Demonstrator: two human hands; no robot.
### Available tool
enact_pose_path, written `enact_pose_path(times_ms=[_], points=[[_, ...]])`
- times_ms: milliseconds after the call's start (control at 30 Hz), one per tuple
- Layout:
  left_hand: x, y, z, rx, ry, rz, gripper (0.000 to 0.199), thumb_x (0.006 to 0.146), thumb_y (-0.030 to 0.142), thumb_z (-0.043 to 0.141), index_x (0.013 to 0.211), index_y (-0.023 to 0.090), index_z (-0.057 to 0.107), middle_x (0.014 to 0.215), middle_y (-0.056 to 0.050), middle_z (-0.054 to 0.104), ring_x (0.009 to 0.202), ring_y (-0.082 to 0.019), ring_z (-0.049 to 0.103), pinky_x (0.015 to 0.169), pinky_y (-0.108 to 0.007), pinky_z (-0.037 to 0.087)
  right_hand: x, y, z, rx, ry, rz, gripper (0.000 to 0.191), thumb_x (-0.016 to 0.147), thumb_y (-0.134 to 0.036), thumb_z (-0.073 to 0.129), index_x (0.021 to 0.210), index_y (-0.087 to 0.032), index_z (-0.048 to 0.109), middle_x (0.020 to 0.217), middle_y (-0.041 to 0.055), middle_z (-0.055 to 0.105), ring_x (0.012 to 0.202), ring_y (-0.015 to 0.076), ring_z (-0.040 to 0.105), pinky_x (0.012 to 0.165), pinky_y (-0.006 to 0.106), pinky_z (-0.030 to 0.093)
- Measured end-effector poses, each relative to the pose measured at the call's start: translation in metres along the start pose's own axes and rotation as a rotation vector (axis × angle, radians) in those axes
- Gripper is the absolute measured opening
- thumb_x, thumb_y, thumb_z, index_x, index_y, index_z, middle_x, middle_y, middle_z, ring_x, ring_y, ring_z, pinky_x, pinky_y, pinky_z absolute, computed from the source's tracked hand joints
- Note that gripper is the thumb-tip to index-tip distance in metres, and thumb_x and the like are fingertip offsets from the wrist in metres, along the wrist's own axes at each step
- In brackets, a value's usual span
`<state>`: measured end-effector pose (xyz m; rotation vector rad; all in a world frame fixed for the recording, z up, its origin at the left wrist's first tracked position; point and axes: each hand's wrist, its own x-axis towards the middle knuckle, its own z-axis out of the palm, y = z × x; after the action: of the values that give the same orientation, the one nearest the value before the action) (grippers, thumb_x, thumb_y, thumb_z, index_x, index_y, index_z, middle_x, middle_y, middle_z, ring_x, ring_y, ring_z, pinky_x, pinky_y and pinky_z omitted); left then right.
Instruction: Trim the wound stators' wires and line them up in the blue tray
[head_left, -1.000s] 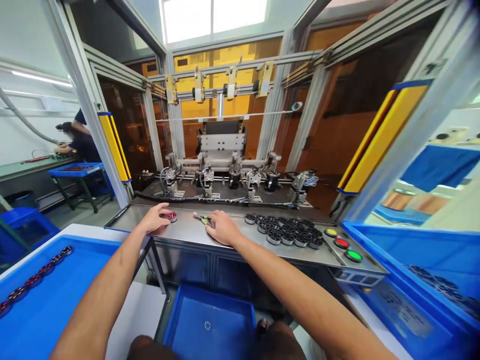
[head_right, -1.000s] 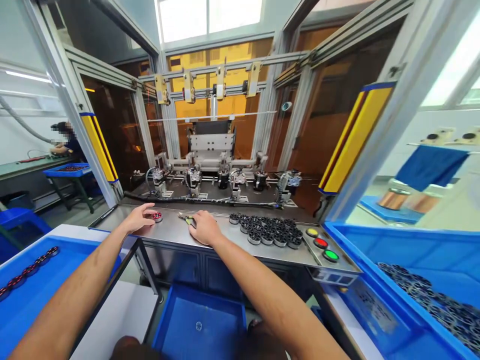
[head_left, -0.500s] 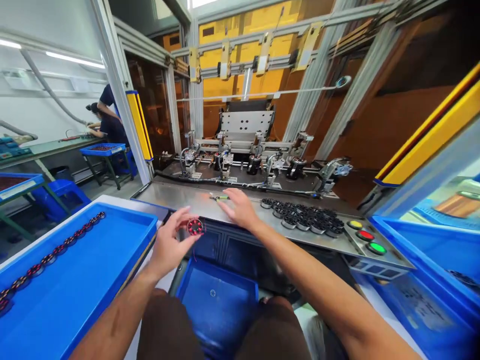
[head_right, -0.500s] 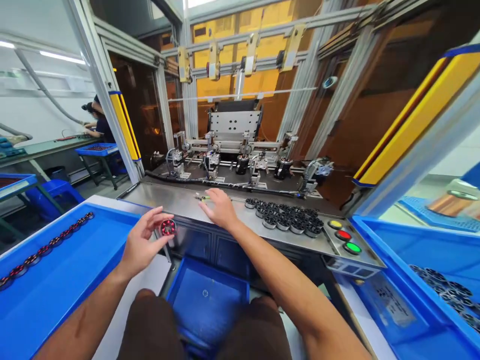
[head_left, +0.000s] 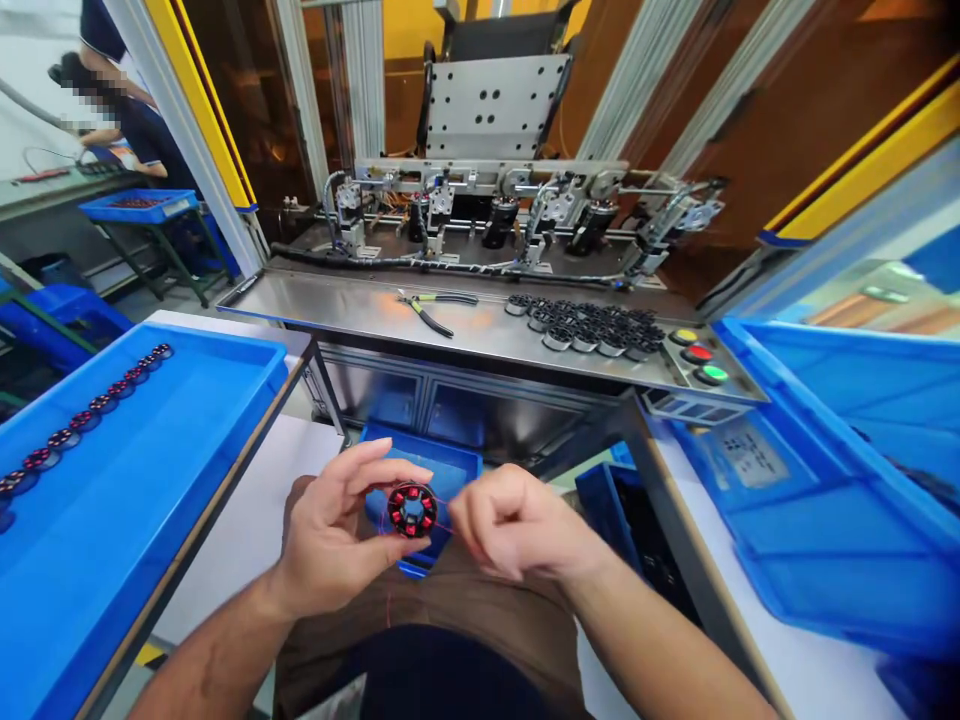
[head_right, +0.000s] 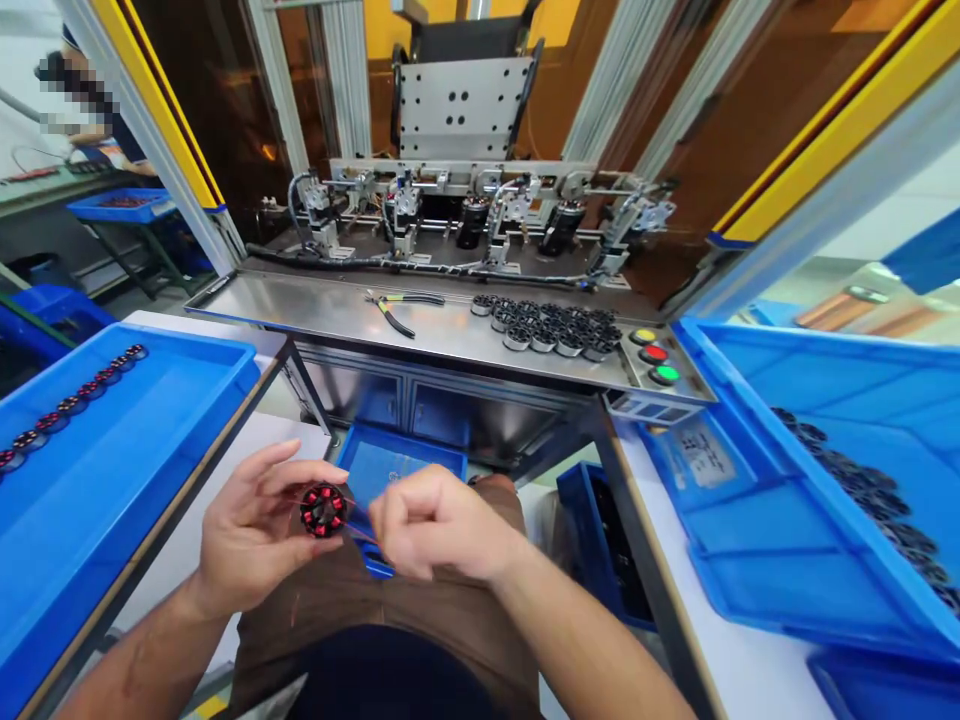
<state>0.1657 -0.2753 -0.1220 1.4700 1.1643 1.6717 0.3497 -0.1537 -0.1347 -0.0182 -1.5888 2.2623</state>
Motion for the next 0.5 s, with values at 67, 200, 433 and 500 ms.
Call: enact_pose_path(times_ms=[67,200,433,500], points=[[-0.002,0.003,0.005,-0.031,-0.01,-0.019,0.085,0.07,-0.002,0.08,0.138,0.038,0.051,0.114,-0.001,0.077,0.102,-0.02,0.073,0.085,-0.029,0.061,-0.012,0.007,-0.013,0.057,-0.177,0.073,0.038,0.075,-0.045,0.081,0.055,-0.018,0.063,0.053,0.0012,0.06,0.045,0.0096,0.05,0.046,0.023,0.038],[-0.003,-0.002,0.008,0.095,-0.001,0.113,0.088,0.069,-0.004,0.079,0.143,0.033,0.049,0.114,-0.004,0.075,0.102,-0.02,0.071,0.087,-0.03,0.06,-0.019,0.038,0.007,0.182,0.071,0.139,0.034,0.066,-0.043,0.089,0.078,-0.016,0.071,0.067,0.0026,0.07,0.054,0.0106,0.061,0.053,0.021,0.048],[-0.002,-0.013,0.011,0.215,-0.013,0.213,0.091,0.067,-0.005,0.079,0.145,0.029,0.047,0.116,-0.005,0.072,0.099,-0.018,0.069,0.088,-0.03,0.059,-0.011,0.065,0.058,0.416,0.402,0.189,0.034,0.066,-0.037,0.09,0.074,-0.015,0.066,0.056,-0.0008,0.068,0.041,0.0079,0.059,0.043,0.017,0.05],[-0.001,-0.013,0.011,0.212,-0.007,0.186,0.089,0.068,-0.004,0.079,0.145,0.029,0.047,0.115,-0.005,0.071,0.1,-0.018,0.069,0.089,-0.029,0.059,-0.013,0.065,0.057,0.408,0.404,0.215,0.032,0.068,-0.038,0.089,0.075,-0.015,0.068,0.054,-0.0019,0.067,0.039,0.0064,0.057,0.04,0.014,0.047]])
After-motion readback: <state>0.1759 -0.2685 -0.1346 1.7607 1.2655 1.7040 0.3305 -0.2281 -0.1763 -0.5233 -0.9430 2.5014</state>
